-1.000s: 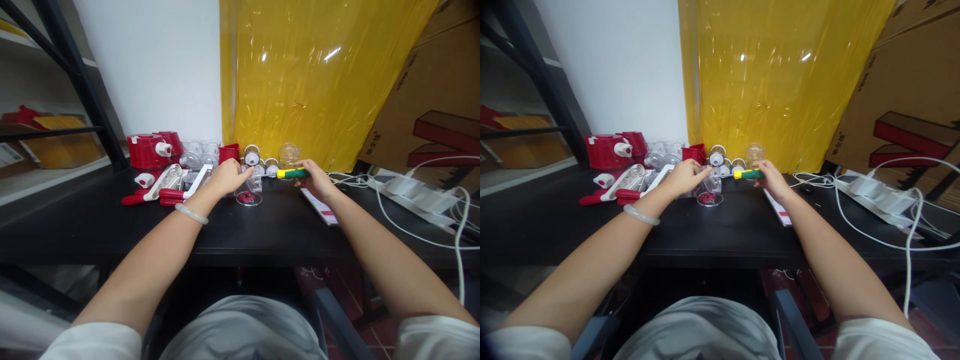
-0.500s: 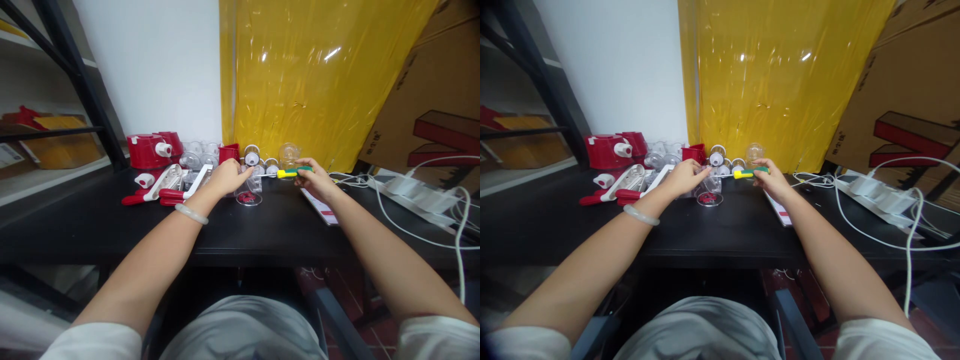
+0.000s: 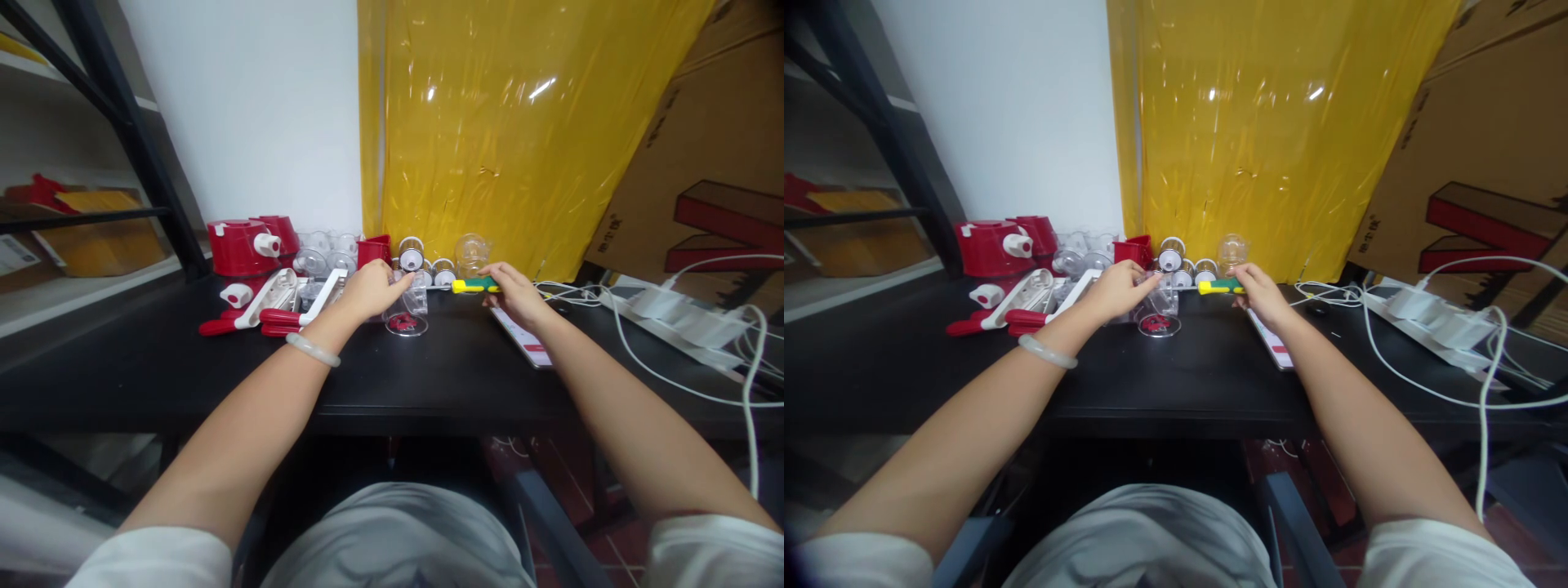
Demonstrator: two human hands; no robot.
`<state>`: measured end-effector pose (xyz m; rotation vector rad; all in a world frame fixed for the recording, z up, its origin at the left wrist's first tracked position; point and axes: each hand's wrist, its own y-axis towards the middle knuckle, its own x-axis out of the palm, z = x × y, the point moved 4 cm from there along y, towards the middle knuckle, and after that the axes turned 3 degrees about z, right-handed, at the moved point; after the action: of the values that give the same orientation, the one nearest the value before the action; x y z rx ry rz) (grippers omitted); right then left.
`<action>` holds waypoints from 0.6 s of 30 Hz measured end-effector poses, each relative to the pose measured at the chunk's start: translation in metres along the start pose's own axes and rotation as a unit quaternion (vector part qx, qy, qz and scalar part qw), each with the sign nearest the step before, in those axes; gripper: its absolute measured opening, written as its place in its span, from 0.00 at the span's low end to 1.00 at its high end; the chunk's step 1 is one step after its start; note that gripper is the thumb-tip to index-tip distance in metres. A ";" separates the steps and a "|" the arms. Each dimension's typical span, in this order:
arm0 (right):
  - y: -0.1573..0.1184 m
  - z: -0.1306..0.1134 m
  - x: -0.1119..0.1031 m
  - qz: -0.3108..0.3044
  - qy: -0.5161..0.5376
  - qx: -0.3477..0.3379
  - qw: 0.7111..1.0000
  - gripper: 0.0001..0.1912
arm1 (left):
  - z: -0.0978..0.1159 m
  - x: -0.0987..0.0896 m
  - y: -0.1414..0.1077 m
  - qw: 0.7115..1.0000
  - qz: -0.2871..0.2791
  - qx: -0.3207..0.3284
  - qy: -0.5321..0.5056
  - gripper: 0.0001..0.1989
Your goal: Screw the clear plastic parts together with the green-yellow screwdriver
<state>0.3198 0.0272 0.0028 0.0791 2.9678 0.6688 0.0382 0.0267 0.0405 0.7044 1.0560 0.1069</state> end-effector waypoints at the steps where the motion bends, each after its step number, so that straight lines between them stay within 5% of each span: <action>1: 0.000 -0.001 0.000 -0.001 0.005 0.005 1.000 0.22 | 0.000 0.000 0.000 1.000 -0.001 -0.001 0.001 0.28; 11: -0.005 -0.011 0.004 -0.019 0.084 0.028 0.996 0.20 | 0.002 -0.002 0.000 1.000 -0.001 -0.001 0.003 0.27; 18: 0.001 -0.002 -0.001 0.027 -0.006 0.009 1.000 0.22 | 0.001 -0.001 0.000 1.000 0.000 -0.003 0.001 0.27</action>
<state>0.3209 0.0274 0.0048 0.1632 2.9698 0.6463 0.0385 0.0261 0.0414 0.6992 1.0573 0.1107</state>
